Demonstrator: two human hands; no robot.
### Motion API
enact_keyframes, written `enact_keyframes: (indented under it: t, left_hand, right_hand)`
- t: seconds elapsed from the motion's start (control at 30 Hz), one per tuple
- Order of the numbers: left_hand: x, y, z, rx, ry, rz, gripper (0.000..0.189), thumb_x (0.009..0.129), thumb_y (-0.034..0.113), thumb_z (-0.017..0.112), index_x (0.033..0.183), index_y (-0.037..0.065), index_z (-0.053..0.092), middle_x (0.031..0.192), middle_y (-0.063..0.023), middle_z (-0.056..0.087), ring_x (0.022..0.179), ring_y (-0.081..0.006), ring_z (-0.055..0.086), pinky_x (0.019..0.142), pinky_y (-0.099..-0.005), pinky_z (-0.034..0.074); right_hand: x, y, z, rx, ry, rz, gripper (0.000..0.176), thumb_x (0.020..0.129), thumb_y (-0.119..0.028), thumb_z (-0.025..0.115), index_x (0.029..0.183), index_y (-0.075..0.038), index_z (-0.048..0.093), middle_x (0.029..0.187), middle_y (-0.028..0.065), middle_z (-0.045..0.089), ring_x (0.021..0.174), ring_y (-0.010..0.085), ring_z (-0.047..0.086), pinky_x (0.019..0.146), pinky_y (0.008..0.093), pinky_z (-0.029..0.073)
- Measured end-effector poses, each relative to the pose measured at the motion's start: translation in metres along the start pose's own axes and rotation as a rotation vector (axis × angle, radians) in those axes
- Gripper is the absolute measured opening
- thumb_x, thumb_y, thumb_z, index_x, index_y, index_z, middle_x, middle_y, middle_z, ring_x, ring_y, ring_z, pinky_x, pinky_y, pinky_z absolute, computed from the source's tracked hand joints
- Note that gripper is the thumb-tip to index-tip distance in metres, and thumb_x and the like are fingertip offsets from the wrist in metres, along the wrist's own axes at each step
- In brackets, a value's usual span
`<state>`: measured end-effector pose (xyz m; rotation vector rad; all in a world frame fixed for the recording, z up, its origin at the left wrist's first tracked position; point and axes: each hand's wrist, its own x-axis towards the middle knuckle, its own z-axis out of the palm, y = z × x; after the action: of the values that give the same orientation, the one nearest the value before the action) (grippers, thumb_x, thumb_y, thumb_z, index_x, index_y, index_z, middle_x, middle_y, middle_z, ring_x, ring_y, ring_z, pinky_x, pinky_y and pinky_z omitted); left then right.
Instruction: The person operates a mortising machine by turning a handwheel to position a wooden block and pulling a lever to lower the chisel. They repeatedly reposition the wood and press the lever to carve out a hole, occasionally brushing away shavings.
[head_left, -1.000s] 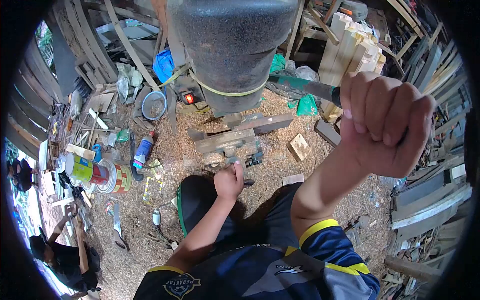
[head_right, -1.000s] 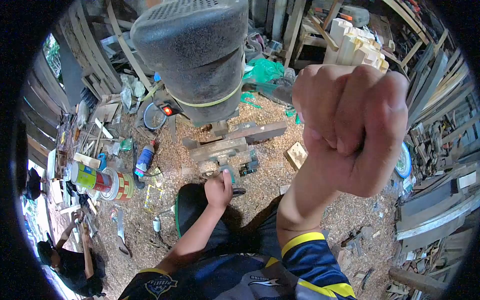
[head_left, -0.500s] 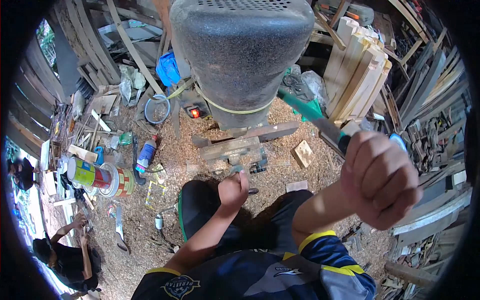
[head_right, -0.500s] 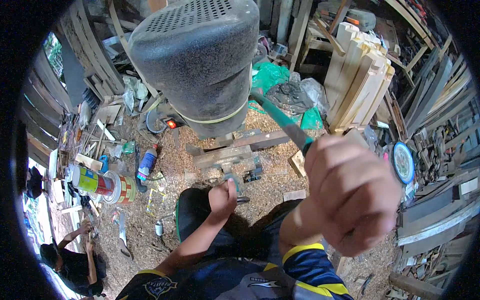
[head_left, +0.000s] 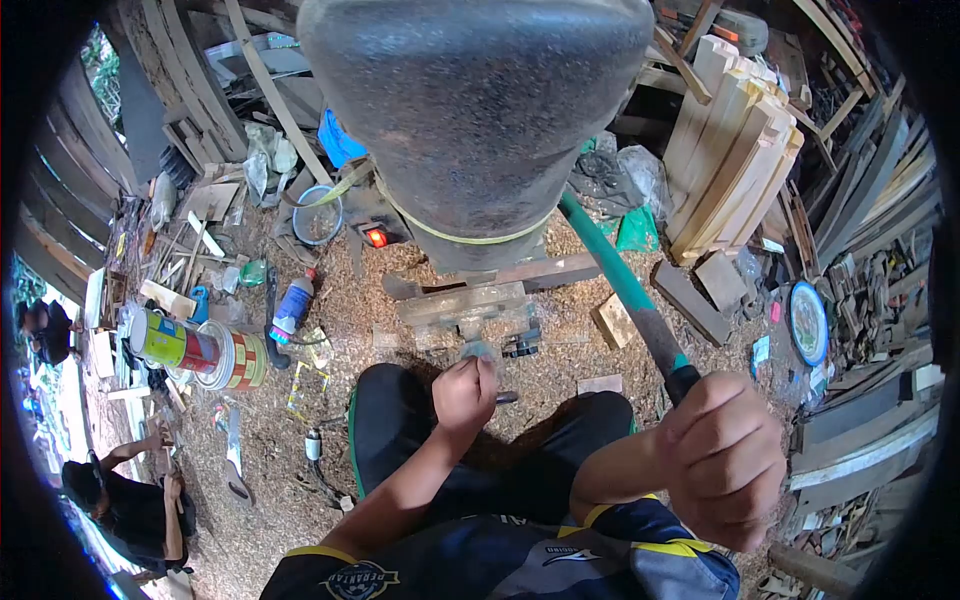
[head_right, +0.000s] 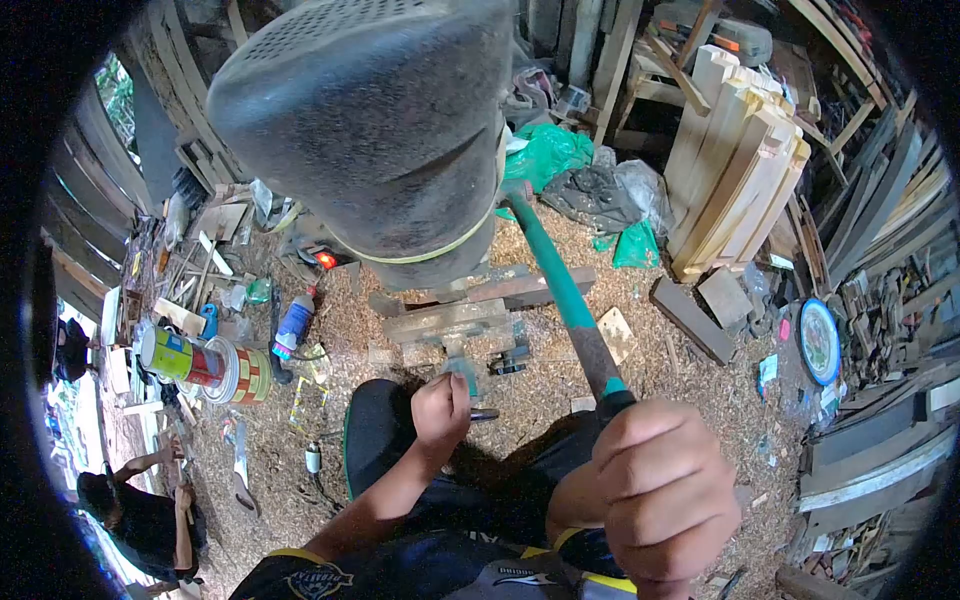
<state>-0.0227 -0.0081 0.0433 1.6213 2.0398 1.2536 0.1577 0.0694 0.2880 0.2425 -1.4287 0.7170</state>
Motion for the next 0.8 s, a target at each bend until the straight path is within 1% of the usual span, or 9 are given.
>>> enact_keyframes:
  t: [0.1, 0.27, 0.3, 0.37, 0.4, 0.47, 0.7, 0.77, 0.8]
  left_hand:
    - [0.001, 0.001, 0.0, 0.029, -0.011, -0.005, 0.036, 0.102, 0.013, 0.055, 0.068, 0.004, 0.059, 0.066, -0.0178, 0.059, 0.059, -0.0406, 0.061, 0.055, -0.0477, 0.049]
    - [-0.001, 0.003, 0.004, 0.079, 0.025, -0.02, 0.037, 0.103, 0.014, 0.054, 0.067, 0.003, 0.057, 0.066, -0.017, 0.057, 0.058, -0.0405, 0.06, 0.054, -0.0477, 0.048]
    - [-0.001, 0.005, 0.003, 0.084, 0.023, -0.021, 0.037, 0.103, 0.014, 0.054, 0.067, 0.003, 0.057, 0.066, -0.017, 0.057, 0.058, -0.0405, 0.06, 0.054, -0.0477, 0.048]
    - [-0.001, 0.008, 0.002, 0.039, 0.015, -0.058, 0.04, 0.105, 0.014, 0.051, 0.069, -0.002, 0.056, 0.065, -0.0217, 0.055, 0.059, -0.0434, 0.058, 0.056, -0.0473, 0.045]
    - [-0.001, 0.007, 0.003, 0.045, 0.017, -0.06, 0.04, 0.105, 0.014, 0.051, 0.069, -0.002, 0.056, 0.065, -0.0217, 0.055, 0.059, -0.0434, 0.058, 0.056, -0.0473, 0.045]
    - [-0.001, 0.006, 0.004, 0.057, 0.048, -0.025, 0.037, 0.103, 0.014, 0.054, 0.068, 0.002, 0.055, 0.064, -0.0172, 0.055, 0.057, -0.0407, 0.058, 0.054, -0.0481, 0.047]
    - [-0.004, 0.005, 0.005, 0.028, 0.083, 0.004, 0.037, 0.103, 0.011, 0.053, 0.067, 0.001, 0.052, 0.063, -0.0178, 0.053, 0.055, -0.0402, 0.056, 0.052, -0.0474, 0.043]
    - [-0.005, 0.002, 0.006, 0.019, 0.095, 0.014, 0.037, 0.103, 0.01, 0.052, 0.067, 0.0, 0.052, 0.062, -0.0182, 0.052, 0.053, -0.0399, 0.054, 0.052, -0.0474, 0.041]
    - [-0.005, 0.001, 0.006, 0.022, 0.098, 0.013, 0.037, 0.103, 0.01, 0.052, 0.067, 0.0, 0.052, 0.062, -0.0182, 0.052, 0.053, -0.0399, 0.054, 0.052, -0.0474, 0.041]
  right_hand:
    - [-0.014, -0.005, 0.003, -0.062, 0.048, -0.002, 0.044, 0.089, -0.029, 0.058, 0.049, -0.022, 0.039, 0.042, -0.0079, 0.039, 0.036, 0.0065, 0.037, 0.041, 0.0233, 0.034]
    - [-0.035, -0.005, -0.028, 0.031, -0.232, -0.044, 0.04, 0.093, -0.033, 0.061, 0.057, -0.02, 0.051, 0.047, -0.0067, 0.046, 0.041, 0.0079, 0.044, 0.046, 0.0246, 0.04]
    - [-0.04, -0.005, -0.027, 0.033, -0.228, -0.043, 0.04, 0.093, -0.033, 0.061, 0.057, -0.02, 0.051, 0.047, -0.0067, 0.046, 0.041, 0.0079, 0.044, 0.046, 0.0246, 0.04]
    - [-0.048, -0.006, -0.022, -0.017, -0.182, -0.063, 0.043, 0.097, -0.035, 0.06, 0.059, -0.019, 0.051, 0.051, -0.0067, 0.049, 0.045, 0.0087, 0.048, 0.051, 0.0259, 0.043]
    - [-0.049, -0.006, -0.027, -0.012, -0.178, -0.064, 0.043, 0.097, -0.035, 0.06, 0.059, -0.019, 0.051, 0.051, -0.0067, 0.049, 0.045, 0.0087, 0.048, 0.051, 0.0259, 0.043]
    - [-0.05, -0.006, -0.039, -0.007, -0.408, -0.065, 0.044, 0.101, -0.036, 0.057, 0.061, -0.018, 0.052, 0.055, -0.0062, 0.052, 0.049, 0.0101, 0.052, 0.055, 0.0276, 0.046]
    - [-0.086, -0.009, -0.045, -0.037, -0.369, -0.071, 0.045, 0.103, -0.036, 0.052, 0.063, -0.017, 0.053, 0.058, -0.0047, 0.053, 0.054, 0.0125, 0.055, 0.063, 0.0301, 0.05]
    - [-0.092, -0.007, -0.053, 0.004, -0.507, -0.1, 0.045, 0.104, -0.038, 0.05, 0.064, -0.016, 0.054, 0.059, -0.0032, 0.053, 0.055, 0.0142, 0.056, 0.065, 0.0322, 0.051]
    - [-0.1, -0.005, -0.055, 0.02, -0.511, -0.103, 0.048, 0.105, -0.039, 0.047, 0.065, -0.016, 0.056, 0.06, -0.0017, 0.054, 0.057, 0.0161, 0.057, 0.065, 0.0344, 0.052]
